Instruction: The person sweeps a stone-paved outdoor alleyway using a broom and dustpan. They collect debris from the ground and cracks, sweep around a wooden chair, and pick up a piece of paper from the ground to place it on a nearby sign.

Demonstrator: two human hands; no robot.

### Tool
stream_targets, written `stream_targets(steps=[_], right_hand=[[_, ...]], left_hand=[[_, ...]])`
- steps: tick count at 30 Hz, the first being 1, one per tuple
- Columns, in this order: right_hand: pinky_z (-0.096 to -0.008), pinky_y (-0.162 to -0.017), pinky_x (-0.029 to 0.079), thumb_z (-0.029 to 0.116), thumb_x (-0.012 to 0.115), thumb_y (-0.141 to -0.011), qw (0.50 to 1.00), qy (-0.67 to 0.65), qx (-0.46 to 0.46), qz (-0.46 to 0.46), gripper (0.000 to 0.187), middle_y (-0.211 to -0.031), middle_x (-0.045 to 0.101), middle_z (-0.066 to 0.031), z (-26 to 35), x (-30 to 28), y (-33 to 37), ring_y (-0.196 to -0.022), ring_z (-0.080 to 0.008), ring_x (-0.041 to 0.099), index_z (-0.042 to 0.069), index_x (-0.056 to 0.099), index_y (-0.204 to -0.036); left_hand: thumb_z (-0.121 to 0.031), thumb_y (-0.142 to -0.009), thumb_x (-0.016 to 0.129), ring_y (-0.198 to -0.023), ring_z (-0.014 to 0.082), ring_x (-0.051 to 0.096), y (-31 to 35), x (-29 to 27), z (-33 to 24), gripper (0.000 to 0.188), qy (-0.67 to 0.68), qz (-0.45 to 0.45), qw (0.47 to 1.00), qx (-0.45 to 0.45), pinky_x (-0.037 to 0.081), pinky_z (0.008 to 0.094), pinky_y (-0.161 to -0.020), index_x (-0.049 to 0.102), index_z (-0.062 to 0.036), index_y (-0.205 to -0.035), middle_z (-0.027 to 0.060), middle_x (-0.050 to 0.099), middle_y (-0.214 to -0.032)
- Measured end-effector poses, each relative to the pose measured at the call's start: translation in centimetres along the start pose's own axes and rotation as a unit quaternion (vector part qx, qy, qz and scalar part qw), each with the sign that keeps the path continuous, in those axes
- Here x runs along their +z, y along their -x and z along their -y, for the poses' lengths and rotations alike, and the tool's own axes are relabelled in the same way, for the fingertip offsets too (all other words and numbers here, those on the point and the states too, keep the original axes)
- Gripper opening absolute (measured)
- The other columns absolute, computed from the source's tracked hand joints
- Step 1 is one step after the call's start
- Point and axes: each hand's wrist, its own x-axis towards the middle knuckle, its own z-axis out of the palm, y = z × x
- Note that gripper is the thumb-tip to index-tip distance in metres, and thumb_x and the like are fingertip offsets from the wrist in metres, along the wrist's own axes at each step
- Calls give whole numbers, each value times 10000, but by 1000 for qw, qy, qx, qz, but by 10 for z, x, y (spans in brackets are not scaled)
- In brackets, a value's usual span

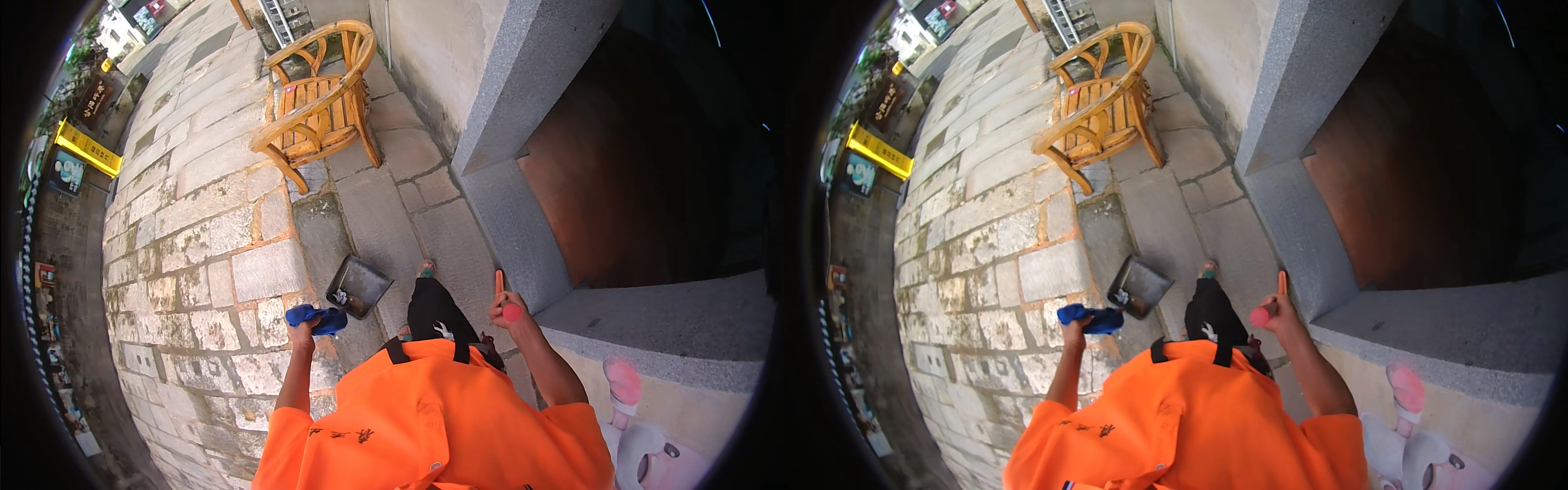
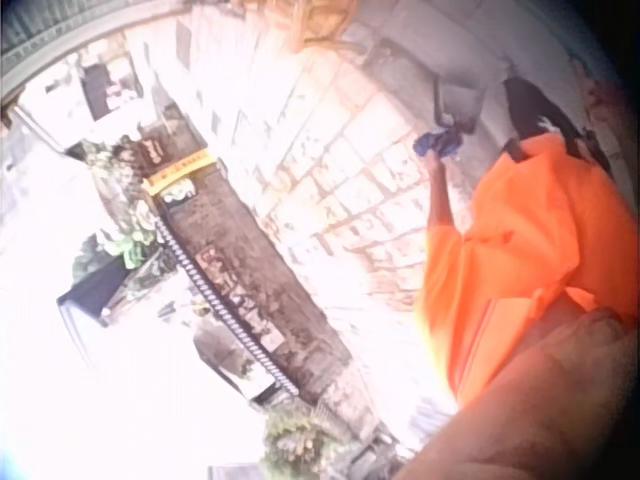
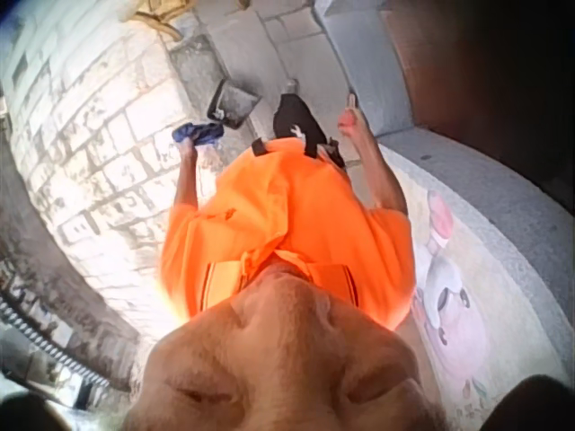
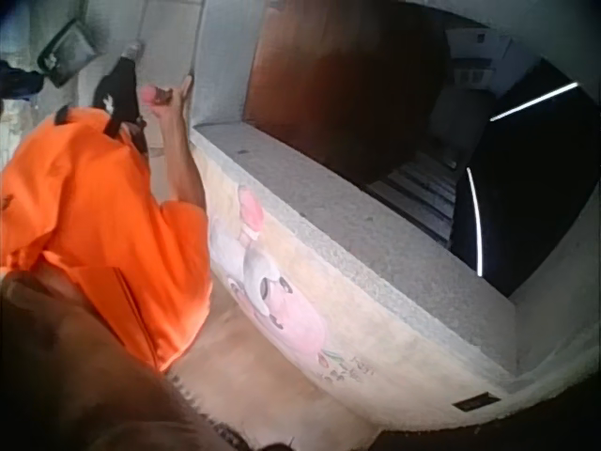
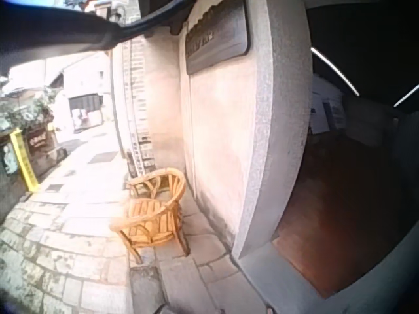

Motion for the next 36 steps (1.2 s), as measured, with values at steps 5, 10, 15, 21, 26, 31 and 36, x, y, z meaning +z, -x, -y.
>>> stream_targets(steps=[5, 10, 15, 21, 26, 31, 36], right_hand=[[-223, -336, 292, 95, 449, -736, 980, 153, 53, 116, 205, -479, 428, 79, 43, 135, -16, -386, -85, 369, 172, 399, -553], [-224, -357, 307, 115, 428, -782, 935, 216, 143, 241, 221, -476, 414, 87, 128, 264, -64, -391, -76, 363, 175, 423, -569], [-221, -422, 340, 136, 458, -843, 926, 138, 145, 319, 272, -501, 434, 59, 193, 361, -100, -443, -77, 428, 145, 429, -572], [-251, -368, 321, 86, 492, -814, 896, 382, 28, 224, 222, -515, 424, 11, 226, 461, -109, -407, -80, 409, 73, 417, -606], [-253, -327, 283, 64, 507, -783, 827, 520, -63, 206, 206, -523, 414, -23, 250, 587, -133, -394, -88, 393, 61, 411, -601], [-225, -294, 256, 67, 531, -811, 805, 545, -85, 216, 220, -509, 397, 26, 284, 722, -152, -358, -48, 369, 96, 385, -650], [-195, -284, 244, 58, 537, -804, 815, 525, -82, 230, 154, -515, 399, 44, 311, 857, -180, -357, -19, 355, 65, 412, -715]], left_hand=[[125, -505, 611, -727, 216, 570, -55, 8, -15, 423, 79, -86, 993, -2, 478, 349, -741, 554, -36, -892, 52, 576, -834], [143, -544, 556, -721, 285, 614, -105, 5, -24, 351, 162, -140, 977, 13, 516, 380, -686, 524, -31, -848, 99, 590, -768], [119, -572, 556, -741, 292, 620, -127, 51, -87, 238, 188, -195, 963, -11, 513, 375, -712, 554, -7, -773, 127, 621, -799], [111, -593, 546, -761, 275, 615, -166, 91, -99, 231, 223, -266, 938, 16, 501, 355, -734, 576, -11, -787, 119, 625, -816], [112, -583, 562, -758, 277, 608, -228, 109, -93, 276, 283, -362, 888, -25, 502, 354, -729, 591, -8, -830, 114, 623, -843], [63, -616, 588, -815, 259, 596, -265, 147, -99, 251, 317, -334, 887, -25, 482, 337, -776, 603, -1, -858, 111, 619, -876], [26, -660, 596, -838, 254, 584, -294, 176, -110, 254, 385, -420, 818, -78, 462, 331, -810, 607, 2, -913, 100, 611, -914]])
